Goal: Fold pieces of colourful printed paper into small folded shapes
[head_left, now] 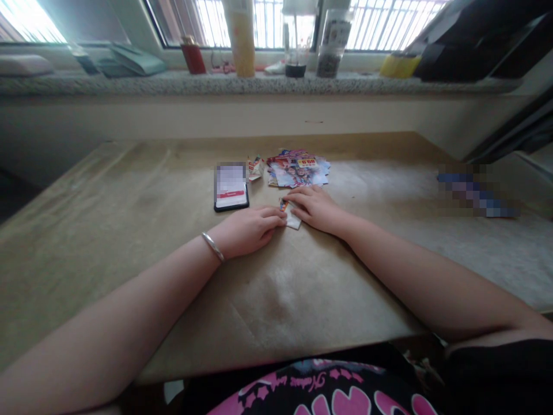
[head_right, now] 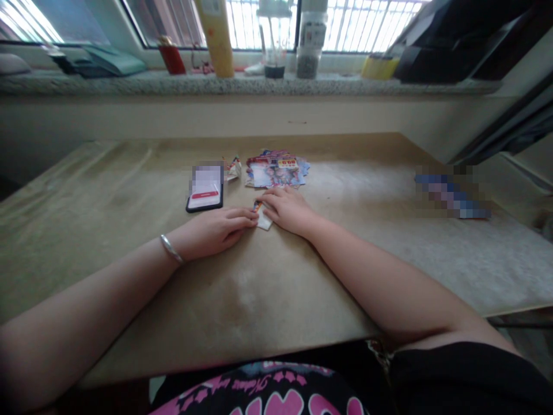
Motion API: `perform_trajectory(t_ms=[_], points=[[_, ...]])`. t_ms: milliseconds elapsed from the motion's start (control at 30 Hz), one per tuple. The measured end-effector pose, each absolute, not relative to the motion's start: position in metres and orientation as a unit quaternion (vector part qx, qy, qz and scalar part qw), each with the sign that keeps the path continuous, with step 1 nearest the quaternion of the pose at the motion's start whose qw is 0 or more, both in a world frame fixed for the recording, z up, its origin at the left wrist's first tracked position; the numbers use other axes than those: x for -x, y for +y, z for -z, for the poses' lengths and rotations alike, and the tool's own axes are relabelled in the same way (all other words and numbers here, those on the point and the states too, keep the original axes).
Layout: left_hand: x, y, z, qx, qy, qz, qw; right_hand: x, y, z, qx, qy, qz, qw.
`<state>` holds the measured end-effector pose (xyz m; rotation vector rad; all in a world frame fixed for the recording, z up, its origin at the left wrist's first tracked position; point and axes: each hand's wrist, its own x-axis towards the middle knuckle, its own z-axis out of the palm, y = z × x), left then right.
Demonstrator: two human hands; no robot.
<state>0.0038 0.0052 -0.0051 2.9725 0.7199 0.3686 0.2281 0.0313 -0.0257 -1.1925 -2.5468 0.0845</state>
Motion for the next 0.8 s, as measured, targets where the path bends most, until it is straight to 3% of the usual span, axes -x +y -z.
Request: perform_trajectory(t_ms=[167, 533, 800], points=[[-0.006, 0.001, 0.005, -0.969, 0.225, -0.103, -0.001, -0.232, 0.028, 0.023, 0.428, -0.888, -0.042, 0.159], [-0.003, 0.002, 0.004, -0.963, 0.238, -0.104, 0.078, -0.246, 0.023, 0.019, 0.508, -0.837, -0.089, 0.181], [-0.002, 0.003, 0.007, -0.966, 0.229, -0.114, 0.039, -0.246, 0.021, 0.021, 0.466, -0.84, -0.095, 0.26]])
